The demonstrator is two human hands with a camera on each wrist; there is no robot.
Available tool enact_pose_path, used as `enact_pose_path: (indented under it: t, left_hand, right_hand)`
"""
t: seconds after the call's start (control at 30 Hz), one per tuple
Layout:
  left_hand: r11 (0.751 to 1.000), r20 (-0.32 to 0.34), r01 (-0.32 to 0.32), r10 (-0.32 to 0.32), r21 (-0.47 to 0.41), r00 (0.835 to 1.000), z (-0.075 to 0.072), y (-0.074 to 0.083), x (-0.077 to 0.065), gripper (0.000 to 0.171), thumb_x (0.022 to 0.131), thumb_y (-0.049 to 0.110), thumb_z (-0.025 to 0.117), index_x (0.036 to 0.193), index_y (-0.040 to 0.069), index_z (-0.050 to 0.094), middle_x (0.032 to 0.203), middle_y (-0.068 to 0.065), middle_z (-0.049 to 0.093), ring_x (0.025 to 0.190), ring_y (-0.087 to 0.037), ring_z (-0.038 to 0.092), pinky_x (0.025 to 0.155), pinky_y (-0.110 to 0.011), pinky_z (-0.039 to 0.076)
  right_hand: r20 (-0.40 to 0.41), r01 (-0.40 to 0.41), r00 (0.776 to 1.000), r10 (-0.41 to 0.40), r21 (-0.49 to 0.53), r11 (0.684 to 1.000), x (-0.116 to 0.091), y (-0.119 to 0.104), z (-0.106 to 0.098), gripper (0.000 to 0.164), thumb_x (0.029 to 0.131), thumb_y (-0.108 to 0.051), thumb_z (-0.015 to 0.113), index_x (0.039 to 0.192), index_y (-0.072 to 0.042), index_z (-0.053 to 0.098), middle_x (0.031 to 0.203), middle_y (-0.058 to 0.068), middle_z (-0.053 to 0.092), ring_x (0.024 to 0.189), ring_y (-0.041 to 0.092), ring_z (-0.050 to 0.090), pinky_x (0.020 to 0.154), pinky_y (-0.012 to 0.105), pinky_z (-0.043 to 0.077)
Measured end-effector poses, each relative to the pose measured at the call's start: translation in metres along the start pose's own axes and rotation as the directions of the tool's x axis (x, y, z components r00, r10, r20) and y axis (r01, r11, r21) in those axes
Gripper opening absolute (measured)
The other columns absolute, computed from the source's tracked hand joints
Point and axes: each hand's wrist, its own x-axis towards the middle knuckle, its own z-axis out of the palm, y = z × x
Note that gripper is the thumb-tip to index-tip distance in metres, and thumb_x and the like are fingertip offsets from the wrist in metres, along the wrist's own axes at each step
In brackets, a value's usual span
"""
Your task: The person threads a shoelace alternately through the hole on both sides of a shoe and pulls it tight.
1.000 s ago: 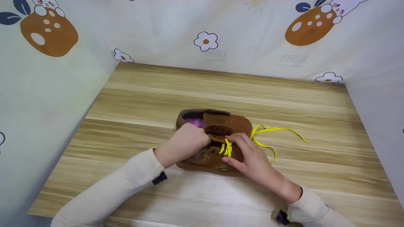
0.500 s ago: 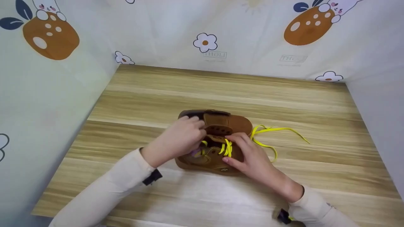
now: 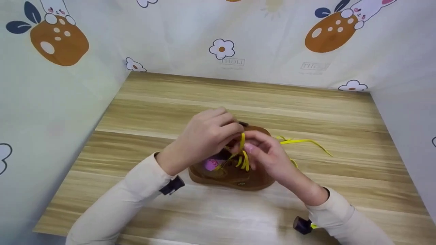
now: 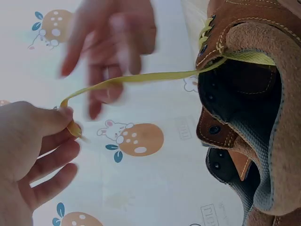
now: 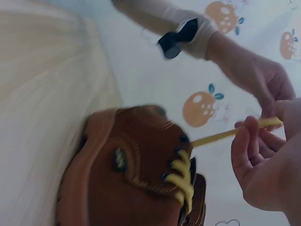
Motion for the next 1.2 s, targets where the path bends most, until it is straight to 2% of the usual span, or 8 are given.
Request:
enact_pose_path:
  t: [0.13,0.27,0.43,0.53,0.63,0.77,0.87,1.2]
  left_hand:
    - [0.999,-0.033,0.034,-0.034,-0.005,0.999,0.008,-0.001,-0.001,0.008,0.094,0.016,0.066,0.092,0.014,0.074,0.088,0.001,0.069,0.077,-0.016,0.058,0.066,-0.027,0.048]
    - [0.992,0.102,0.123,-0.119,-0.031,0.988,0.015,-0.004,-0.008,0.012,0.096,0.023,0.064,0.097,0.016,0.073,0.091,0.003,0.071,0.080,-0.015,0.059,0.069,-0.028,0.050]
    - [0.982,0.423,0.189,-0.169,-0.005,0.890,0.029,-0.010,-0.023,0.019,0.094,0.032,0.067,0.104,0.018,0.073,0.098,0.002,0.070,0.089,-0.017,0.062,0.079,-0.034,0.054]
    - [0.986,0.509,0.169,-0.146,0.000,0.848,0.040,-0.011,-0.030,0.019,0.092,0.031,0.070,0.105,0.018,0.074,0.099,0.002,0.070,0.091,-0.019,0.062,0.080,-0.035,0.054]
    - [0.988,0.514,0.154,-0.128,-0.009,0.848,0.046,-0.011,-0.034,0.014,0.090,0.027,0.072,0.100,0.019,0.076,0.097,0.003,0.071,0.088,-0.018,0.063,0.078,-0.033,0.055]
    - [0.988,0.499,0.157,-0.130,-0.012,0.857,0.048,-0.010,-0.037,0.010,0.088,0.024,0.074,0.096,0.020,0.077,0.094,0.004,0.071,0.087,-0.016,0.065,0.077,-0.032,0.056]
    - [0.988,0.497,0.154,-0.128,-0.011,0.858,0.049,-0.011,-0.036,0.009,0.088,0.024,0.074,0.096,0.021,0.078,0.094,0.005,0.071,0.088,-0.015,0.066,0.078,-0.031,0.057]
    - [0.986,0.506,0.168,-0.135,-0.020,0.852,0.050,-0.013,-0.035,0.010,0.088,0.026,0.075,0.095,0.019,0.077,0.094,0.004,0.073,0.088,-0.015,0.068,0.078,-0.030,0.057]
  right_hand:
    - [-0.089,-0.060,0.994,0.067,0.078,0.995,0.005,-0.012,-0.001,0.016,0.101,-0.015,0.055,0.104,-0.005,0.066,0.060,-0.006,0.055,0.052,0.006,0.044,0.052,0.021,0.040]
    - [-0.225,-0.090,0.970,0.095,0.030,0.995,0.006,-0.020,-0.006,0.016,0.099,-0.012,0.058,0.095,-0.007,0.072,0.051,-0.005,0.049,0.045,0.005,0.037,0.048,0.019,0.038]
    - [-0.337,-0.091,0.938,0.077,-0.025,0.996,0.008,-0.024,-0.016,0.014,0.096,-0.006,0.061,0.099,-0.003,0.074,0.046,-0.003,0.047,0.040,0.007,0.039,0.041,0.022,0.034]
    - [-0.347,-0.061,0.938,0.004,-0.153,0.986,0.012,-0.022,-0.022,0.013,0.094,-0.006,0.065,0.101,-0.004,0.075,0.048,-0.004,0.047,0.041,0.005,0.038,0.041,0.019,0.031]
    - [-0.270,-0.023,0.957,-0.109,-0.440,0.898,0.017,-0.012,-0.025,0.011,0.092,-0.011,0.069,0.099,-0.008,0.078,0.061,-0.002,0.065,0.050,0.000,0.047,0.047,0.015,0.038]
    - [-0.076,0.062,0.980,-0.183,-0.760,0.646,0.019,0.006,-0.029,0.009,0.091,-0.017,0.071,0.094,-0.014,0.079,0.087,-0.002,0.078,0.067,0.001,0.063,0.061,0.020,0.051]
    - [0.017,0.117,0.982,-0.191,-0.840,0.530,0.019,0.014,-0.032,0.007,0.089,-0.018,0.072,0.091,-0.015,0.078,0.083,-0.003,0.077,0.063,0.005,0.063,0.059,0.025,0.052]
    - [0.142,0.191,0.980,-0.139,-0.870,0.455,0.025,0.018,-0.029,0.008,0.091,-0.019,0.070,0.092,-0.018,0.077,0.081,-0.004,0.076,0.062,0.006,0.063,0.058,0.026,0.052]
